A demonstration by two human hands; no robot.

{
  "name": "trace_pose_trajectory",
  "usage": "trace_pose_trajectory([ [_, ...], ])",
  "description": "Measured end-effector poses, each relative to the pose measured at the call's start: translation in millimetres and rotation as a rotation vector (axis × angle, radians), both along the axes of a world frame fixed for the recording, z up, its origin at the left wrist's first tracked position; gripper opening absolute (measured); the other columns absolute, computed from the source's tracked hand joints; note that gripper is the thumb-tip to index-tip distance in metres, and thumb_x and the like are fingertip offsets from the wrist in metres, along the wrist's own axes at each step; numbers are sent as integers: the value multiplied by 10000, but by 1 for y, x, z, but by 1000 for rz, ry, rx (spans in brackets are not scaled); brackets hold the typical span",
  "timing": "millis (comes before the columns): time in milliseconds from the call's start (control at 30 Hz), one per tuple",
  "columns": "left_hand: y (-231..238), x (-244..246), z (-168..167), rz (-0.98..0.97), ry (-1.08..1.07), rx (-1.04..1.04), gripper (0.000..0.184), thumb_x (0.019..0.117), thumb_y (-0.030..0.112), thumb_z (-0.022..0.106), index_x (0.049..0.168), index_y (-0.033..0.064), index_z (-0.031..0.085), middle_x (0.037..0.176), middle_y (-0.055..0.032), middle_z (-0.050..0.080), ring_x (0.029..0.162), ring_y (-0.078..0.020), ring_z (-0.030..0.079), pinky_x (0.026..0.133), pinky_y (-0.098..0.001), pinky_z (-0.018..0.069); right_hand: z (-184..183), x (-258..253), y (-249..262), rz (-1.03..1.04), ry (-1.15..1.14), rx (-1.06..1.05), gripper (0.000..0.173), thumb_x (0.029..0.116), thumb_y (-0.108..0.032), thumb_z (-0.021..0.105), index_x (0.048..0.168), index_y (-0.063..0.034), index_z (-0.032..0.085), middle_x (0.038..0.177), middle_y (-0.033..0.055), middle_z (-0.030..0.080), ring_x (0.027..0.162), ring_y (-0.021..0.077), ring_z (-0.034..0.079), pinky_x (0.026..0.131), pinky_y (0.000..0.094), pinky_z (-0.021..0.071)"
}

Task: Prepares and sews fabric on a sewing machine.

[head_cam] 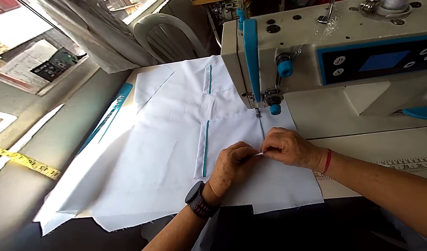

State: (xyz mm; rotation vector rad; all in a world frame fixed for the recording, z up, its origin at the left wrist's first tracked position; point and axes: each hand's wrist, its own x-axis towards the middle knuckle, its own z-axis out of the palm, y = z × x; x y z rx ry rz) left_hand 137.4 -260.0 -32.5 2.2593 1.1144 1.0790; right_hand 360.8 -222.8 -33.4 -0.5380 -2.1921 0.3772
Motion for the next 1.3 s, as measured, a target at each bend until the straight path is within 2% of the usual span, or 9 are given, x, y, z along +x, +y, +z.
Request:
trace_pose_trajectory([
  [133,0,0,0,16,-15,-34,133,874,169,685,861,76,780,870,26,724,740,42,650,672,-117,546,0,-1,5,50,20,8,65,821,-49,678,796,-66,736,759,29,706,781,134,661,729,241,520],
  [433,-1,1,4,-16,-37,-67,131,832,158,706,856,50,777,864,3,723,682,52,635,626,-108,541,-6,0,1,62,-61,328,177,922,-26,607,859,-58,770,857,75,728,901,215,682,827,296,541],
  [533,-1,1,2,6,-42,-34,111,828,121,692,832,53,780,849,6,726,686,54,638,632,-101,539,-5,1,-3,53,-72,260,201,873,-51,575,862,-45,775,893,77,747,924,209,693,848,298,544],
  [667,-1,2,-1,15,-60,-16,76,820,124,703,800,71,753,802,22,711,673,47,631,621,-110,534,3,-4,-9,-45,-98,171,157,845,-129,624,910,-75,757,829,31,734,841,170,688,778,288,545],
  [833,-1,0,-4,-49,-58,58,98,825,138,691,787,62,737,832,3,713,765,17,657,706,-126,549,3,-9,-10,-83,-170,392,198,926,-78,581,791,-68,726,785,65,698,816,228,677,717,337,531],
  [933,-3,-4,1,-123,41,78,214,850,162,576,810,71,766,867,-19,718,856,-41,665,776,-173,534,2,-4,-16,-60,-206,518,228,949,-19,538,813,-38,721,797,87,708,845,251,689,788,359,552],
  [1067,9,-14,22,-295,336,194,314,830,71,536,910,146,830,895,-26,706,873,-147,668,742,-272,557,1,10,-27,-53,-358,433,274,948,-34,507,996,-57,776,995,68,760,998,234,692,913,368,531],
  [1200,38,-31,18,-622,371,421,294,971,23,524,1071,97,790,1154,-63,749,1205,-211,654,1072,-358,485,0,17,-34,-64,-405,369,347,940,-25,472,1112,-82,768,1123,50,755,1081,222,671,928,376,505],
  [1300,41,-38,3,-663,281,371,332,975,-21,476,1150,44,751,1225,-102,733,1256,-208,640,1123,-328,451,3,27,-30,-8,-303,186,341,923,-70,475,1062,-97,786,1167,41,759,1152,199,662,982,345,490],
])
